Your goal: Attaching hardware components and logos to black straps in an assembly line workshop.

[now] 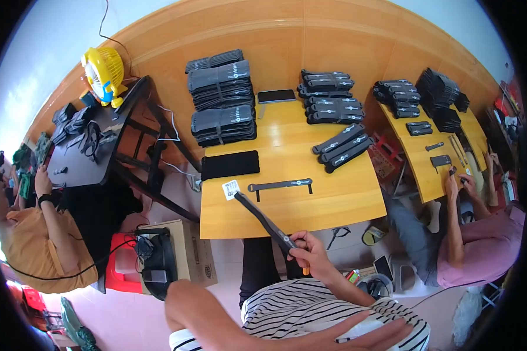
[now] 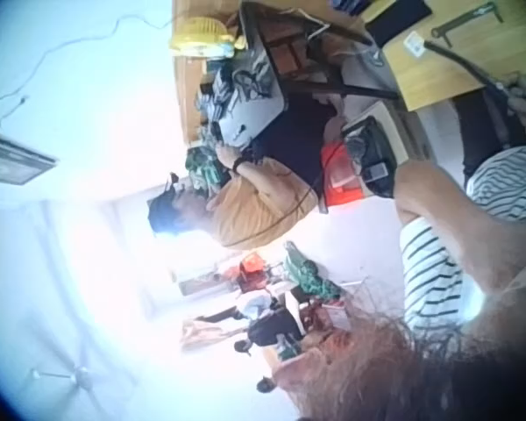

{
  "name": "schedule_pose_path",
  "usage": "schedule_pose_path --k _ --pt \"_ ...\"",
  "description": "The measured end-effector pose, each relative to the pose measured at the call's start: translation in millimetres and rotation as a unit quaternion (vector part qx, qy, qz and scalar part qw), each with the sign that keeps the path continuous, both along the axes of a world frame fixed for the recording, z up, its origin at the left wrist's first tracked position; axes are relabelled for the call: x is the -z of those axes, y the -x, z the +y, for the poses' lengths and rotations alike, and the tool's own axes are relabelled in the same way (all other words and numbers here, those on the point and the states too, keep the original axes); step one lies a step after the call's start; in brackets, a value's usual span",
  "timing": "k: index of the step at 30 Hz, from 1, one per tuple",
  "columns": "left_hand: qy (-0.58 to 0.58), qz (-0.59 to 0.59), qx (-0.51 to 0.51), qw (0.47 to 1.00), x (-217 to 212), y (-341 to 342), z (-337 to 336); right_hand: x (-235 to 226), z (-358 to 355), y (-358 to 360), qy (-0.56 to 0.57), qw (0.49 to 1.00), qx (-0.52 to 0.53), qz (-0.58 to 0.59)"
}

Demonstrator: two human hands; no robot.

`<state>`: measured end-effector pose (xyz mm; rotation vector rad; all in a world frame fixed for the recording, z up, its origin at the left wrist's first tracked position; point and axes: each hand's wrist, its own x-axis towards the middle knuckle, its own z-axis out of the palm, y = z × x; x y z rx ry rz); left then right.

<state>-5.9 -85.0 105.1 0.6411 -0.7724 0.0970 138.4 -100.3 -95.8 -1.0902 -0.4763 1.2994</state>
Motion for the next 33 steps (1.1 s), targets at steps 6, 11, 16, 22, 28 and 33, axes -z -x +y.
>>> schedule_pose_path --k 6,11,16,22,28,33 --pt "-0.083 0.067 -0.080 0.991 -13 -2 44 7 4 -3 0.024 1.000 -0.019 0.002" --pt "-0.216 0.142 -0.122 0.958 -24 9 68 0 1 -4 0.011 1.000 -0.009 0.009" --pt "-0.344 0.225 -0.169 0.896 -28 22 93 5 0 4 0.010 1.000 -0.007 0.020" --pt "-0.482 0.343 -0.231 0.773 -35 48 113 4 1 6 0.019 1.000 0.009 0.013" --pt "-0.579 0.505 -0.258 0.585 -47 80 98 -4 12 2 0.028 0.998 0.001 0.062" --pt "-0.151 0.293 -0.464 0.822 138 70 120 -12 10 -5 -0.031 0.997 -0.009 0.065"
